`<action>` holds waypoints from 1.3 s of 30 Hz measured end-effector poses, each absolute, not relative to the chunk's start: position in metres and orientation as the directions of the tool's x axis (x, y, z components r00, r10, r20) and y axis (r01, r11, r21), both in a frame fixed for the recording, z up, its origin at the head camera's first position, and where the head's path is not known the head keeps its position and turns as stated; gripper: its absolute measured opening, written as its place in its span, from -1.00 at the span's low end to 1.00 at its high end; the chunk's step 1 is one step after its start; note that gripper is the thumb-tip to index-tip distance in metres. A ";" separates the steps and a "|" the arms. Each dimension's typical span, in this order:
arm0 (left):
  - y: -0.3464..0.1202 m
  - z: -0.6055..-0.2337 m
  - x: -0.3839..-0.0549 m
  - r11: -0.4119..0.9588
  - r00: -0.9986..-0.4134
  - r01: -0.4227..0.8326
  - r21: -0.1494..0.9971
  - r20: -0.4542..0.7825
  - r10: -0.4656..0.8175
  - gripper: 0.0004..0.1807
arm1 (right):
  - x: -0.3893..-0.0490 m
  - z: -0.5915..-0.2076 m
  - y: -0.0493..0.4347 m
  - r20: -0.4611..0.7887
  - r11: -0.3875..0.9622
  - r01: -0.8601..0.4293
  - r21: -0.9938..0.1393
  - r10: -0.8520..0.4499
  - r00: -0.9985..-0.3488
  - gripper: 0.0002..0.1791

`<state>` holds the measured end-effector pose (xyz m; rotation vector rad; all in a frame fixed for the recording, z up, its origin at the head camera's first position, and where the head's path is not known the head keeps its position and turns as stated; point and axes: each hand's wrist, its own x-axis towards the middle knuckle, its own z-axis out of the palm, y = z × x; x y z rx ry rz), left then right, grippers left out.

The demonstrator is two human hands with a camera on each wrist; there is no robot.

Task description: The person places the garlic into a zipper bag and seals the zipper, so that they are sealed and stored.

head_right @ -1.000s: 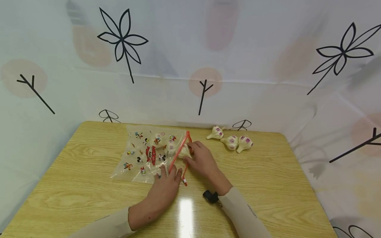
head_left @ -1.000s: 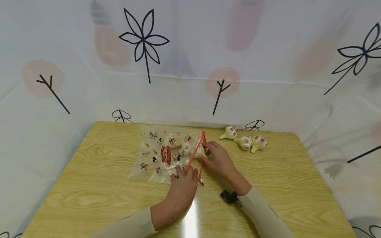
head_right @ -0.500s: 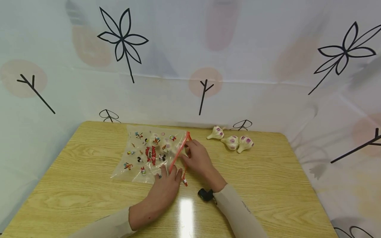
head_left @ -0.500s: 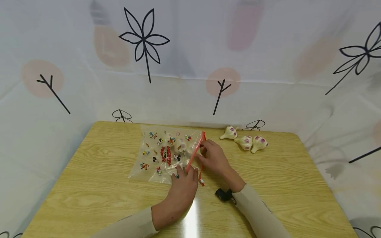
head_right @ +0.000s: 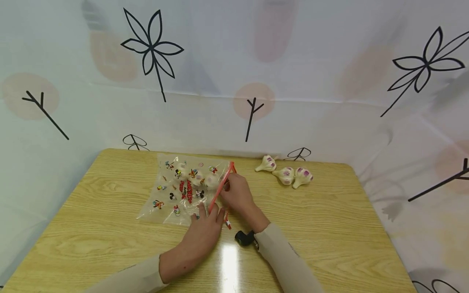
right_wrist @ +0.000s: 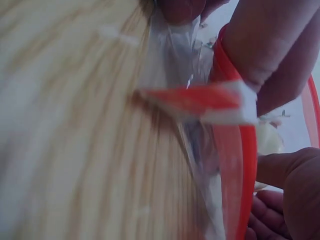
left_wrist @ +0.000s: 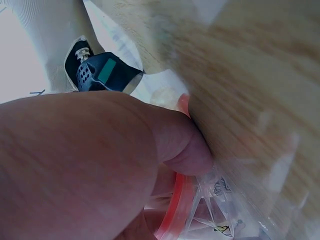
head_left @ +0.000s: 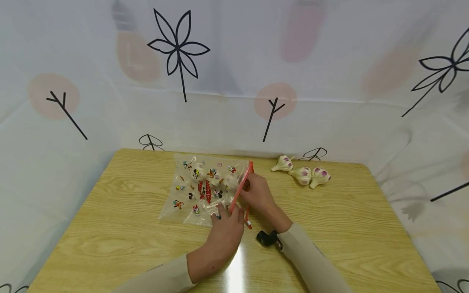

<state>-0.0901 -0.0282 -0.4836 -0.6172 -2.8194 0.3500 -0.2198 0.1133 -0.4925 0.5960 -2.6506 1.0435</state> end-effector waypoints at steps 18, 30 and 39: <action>-0.027 -0.486 -0.091 0.891 -0.866 0.370 -0.265 0.249 0.433 -0.67 | -0.220 -0.499 0.111 0.333 0.621 -0.428 -0.656 -0.270 -0.903 -0.74; -0.029 -0.485 -0.090 0.887 -0.871 0.384 -0.255 0.219 0.440 -0.64 | -0.214 -0.495 0.121 0.339 0.599 -0.444 -0.666 -0.287 -0.896 -0.86; -0.029 -0.482 -0.088 0.889 -0.883 0.395 -0.230 0.173 0.437 -0.61 | -0.201 -0.490 0.141 0.423 0.574 -0.512 -0.639 -0.293 -0.857 -0.78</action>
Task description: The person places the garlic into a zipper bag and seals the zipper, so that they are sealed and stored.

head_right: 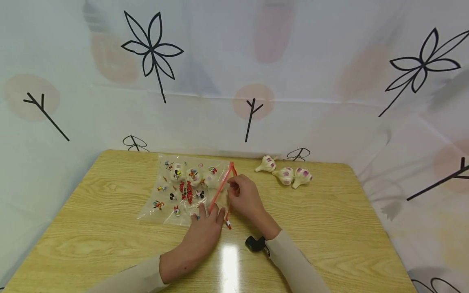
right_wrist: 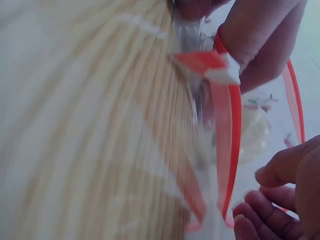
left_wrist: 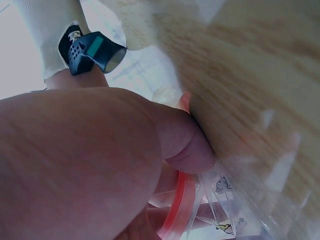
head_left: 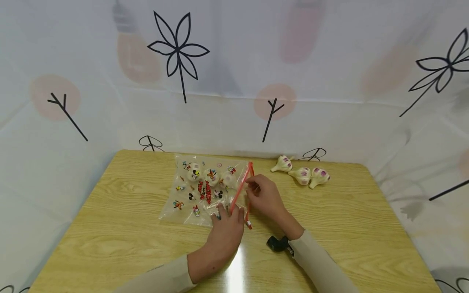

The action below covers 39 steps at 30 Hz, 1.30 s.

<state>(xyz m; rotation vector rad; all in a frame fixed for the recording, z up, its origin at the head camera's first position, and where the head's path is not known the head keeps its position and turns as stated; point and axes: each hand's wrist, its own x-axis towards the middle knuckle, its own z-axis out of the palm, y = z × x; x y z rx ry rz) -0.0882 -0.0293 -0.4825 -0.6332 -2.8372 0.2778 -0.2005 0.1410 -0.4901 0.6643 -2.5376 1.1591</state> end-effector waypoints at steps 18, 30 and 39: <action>-0.029 -0.484 -0.088 0.887 -0.880 0.391 -0.247 0.184 0.439 -0.58 | -0.186 -0.486 0.184 0.501 0.639 -0.517 -0.569 -0.229 -0.834 -0.77; -0.029 -0.483 -0.088 0.883 -0.876 0.390 -0.263 0.190 0.443 -0.57 | -0.183 -0.481 0.216 0.570 0.680 -0.498 -0.538 -0.142 -0.809 -0.82; -0.029 -0.481 -0.087 0.881 -0.876 0.389 -0.271 0.188 0.444 -0.56 | -0.185 -0.474 0.238 0.607 0.710 -0.440 -0.550 -0.023 -0.795 -0.86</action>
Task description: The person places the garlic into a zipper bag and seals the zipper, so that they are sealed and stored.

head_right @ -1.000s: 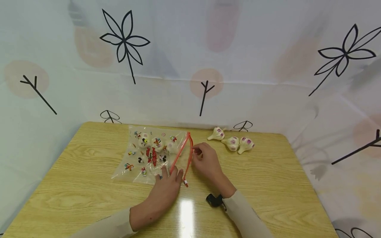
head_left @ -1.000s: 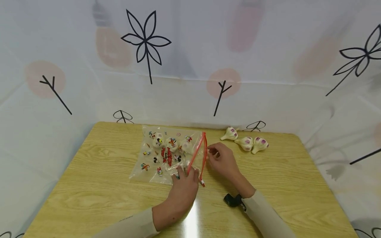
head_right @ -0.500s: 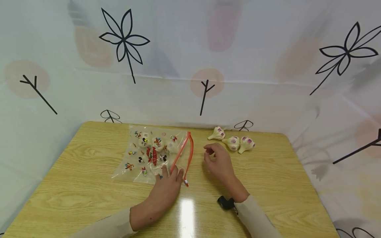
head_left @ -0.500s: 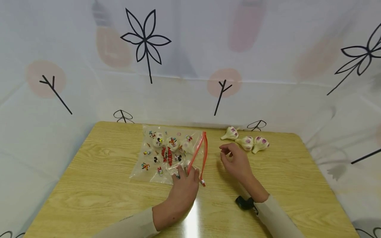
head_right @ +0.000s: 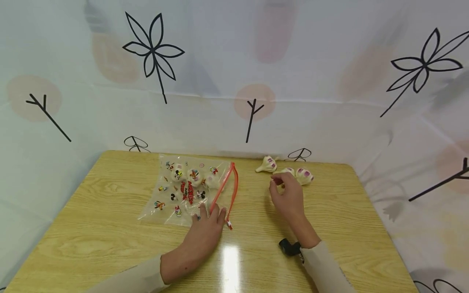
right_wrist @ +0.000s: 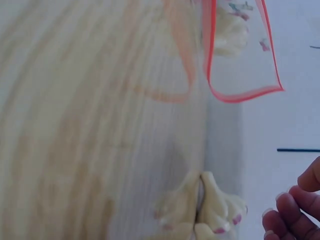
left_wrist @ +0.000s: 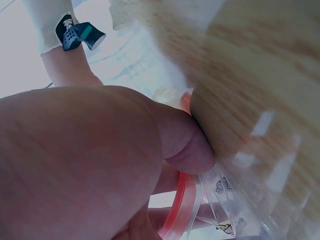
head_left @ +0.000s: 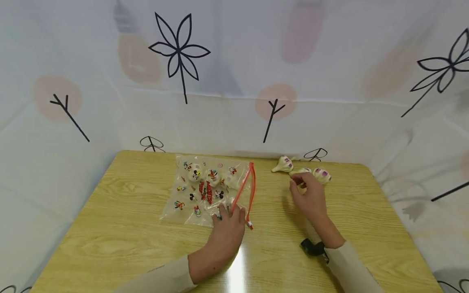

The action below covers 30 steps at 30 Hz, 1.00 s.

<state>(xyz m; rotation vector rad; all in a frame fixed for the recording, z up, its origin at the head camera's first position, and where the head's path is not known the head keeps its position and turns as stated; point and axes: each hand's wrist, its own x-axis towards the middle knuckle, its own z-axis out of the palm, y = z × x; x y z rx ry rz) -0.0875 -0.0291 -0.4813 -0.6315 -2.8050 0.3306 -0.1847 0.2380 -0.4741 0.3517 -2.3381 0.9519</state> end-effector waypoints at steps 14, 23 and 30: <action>-0.029 -0.482 -0.088 0.885 -0.886 0.396 -0.246 0.150 0.438 -0.55 | -0.193 -0.467 0.263 0.656 0.725 -0.398 -0.562 0.098 -0.749 -0.83; -0.029 -0.482 -0.087 0.882 -0.885 0.396 -0.257 0.149 0.441 -0.54 | -0.195 -0.467 0.277 0.633 0.712 -0.317 -0.627 0.228 -0.740 -0.72; -0.029 -0.483 -0.088 0.877 -0.884 0.402 -0.261 0.139 0.447 -0.51 | -0.198 -0.473 0.291 0.523 0.672 -0.188 -0.716 0.340 -0.782 -0.53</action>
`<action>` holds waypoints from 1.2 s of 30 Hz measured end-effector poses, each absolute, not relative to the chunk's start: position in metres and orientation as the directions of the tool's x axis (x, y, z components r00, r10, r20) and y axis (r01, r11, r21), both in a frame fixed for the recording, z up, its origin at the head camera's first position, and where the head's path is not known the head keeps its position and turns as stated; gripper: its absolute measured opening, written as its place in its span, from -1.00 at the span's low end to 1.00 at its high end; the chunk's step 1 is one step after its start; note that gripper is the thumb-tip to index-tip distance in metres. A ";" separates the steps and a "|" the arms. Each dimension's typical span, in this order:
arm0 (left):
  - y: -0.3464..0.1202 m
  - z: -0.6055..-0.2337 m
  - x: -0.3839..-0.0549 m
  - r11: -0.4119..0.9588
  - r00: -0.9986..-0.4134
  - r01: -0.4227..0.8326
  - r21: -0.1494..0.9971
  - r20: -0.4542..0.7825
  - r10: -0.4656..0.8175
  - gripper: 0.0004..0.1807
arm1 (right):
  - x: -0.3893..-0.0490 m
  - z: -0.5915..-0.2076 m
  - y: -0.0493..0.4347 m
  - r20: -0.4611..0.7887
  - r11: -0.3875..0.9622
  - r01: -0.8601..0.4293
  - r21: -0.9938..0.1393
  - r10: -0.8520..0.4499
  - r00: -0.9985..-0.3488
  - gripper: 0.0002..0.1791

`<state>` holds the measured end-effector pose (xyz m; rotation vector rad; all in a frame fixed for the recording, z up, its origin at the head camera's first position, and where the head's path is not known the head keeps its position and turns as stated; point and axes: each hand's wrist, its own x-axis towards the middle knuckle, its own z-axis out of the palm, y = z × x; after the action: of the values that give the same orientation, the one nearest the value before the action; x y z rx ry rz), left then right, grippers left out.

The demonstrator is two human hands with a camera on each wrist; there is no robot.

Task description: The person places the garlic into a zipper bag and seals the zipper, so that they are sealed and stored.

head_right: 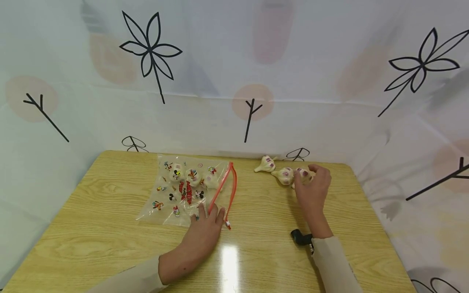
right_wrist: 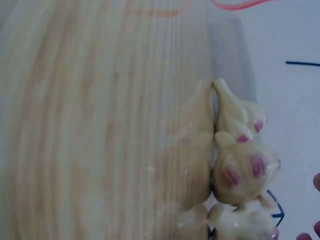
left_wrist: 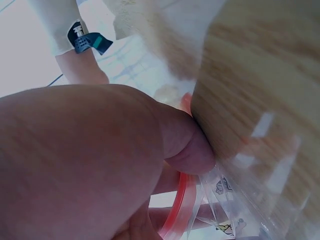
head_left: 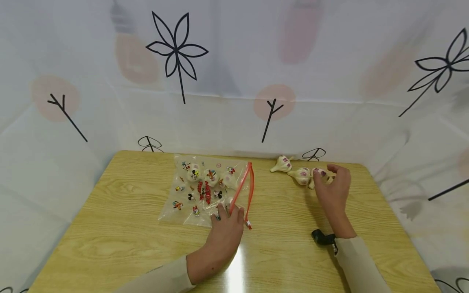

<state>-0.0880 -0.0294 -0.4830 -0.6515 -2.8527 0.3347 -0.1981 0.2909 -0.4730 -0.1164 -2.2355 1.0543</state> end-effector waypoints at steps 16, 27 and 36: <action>-0.031 -0.480 -0.087 0.876 -0.888 0.410 -0.253 0.108 0.447 -0.46 | -0.216 -0.483 0.308 0.292 0.615 0.033 -0.788 0.421 -0.859 -0.33; -0.031 -0.481 -0.088 0.873 -0.884 0.415 -0.255 0.113 0.453 -0.46 | -0.220 -0.490 0.327 0.203 0.637 0.110 -0.763 0.398 -0.895 -0.33; -0.030 -0.484 -0.089 0.869 -0.876 0.404 -0.286 0.152 0.458 -0.50 | -0.222 -0.495 0.332 0.212 0.707 0.084 -0.703 0.320 -0.923 -0.32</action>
<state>-0.0894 -0.0298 -0.4845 -0.6603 -2.8265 0.3634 -0.2219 0.3320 -0.4946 -0.3175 -2.5972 1.0464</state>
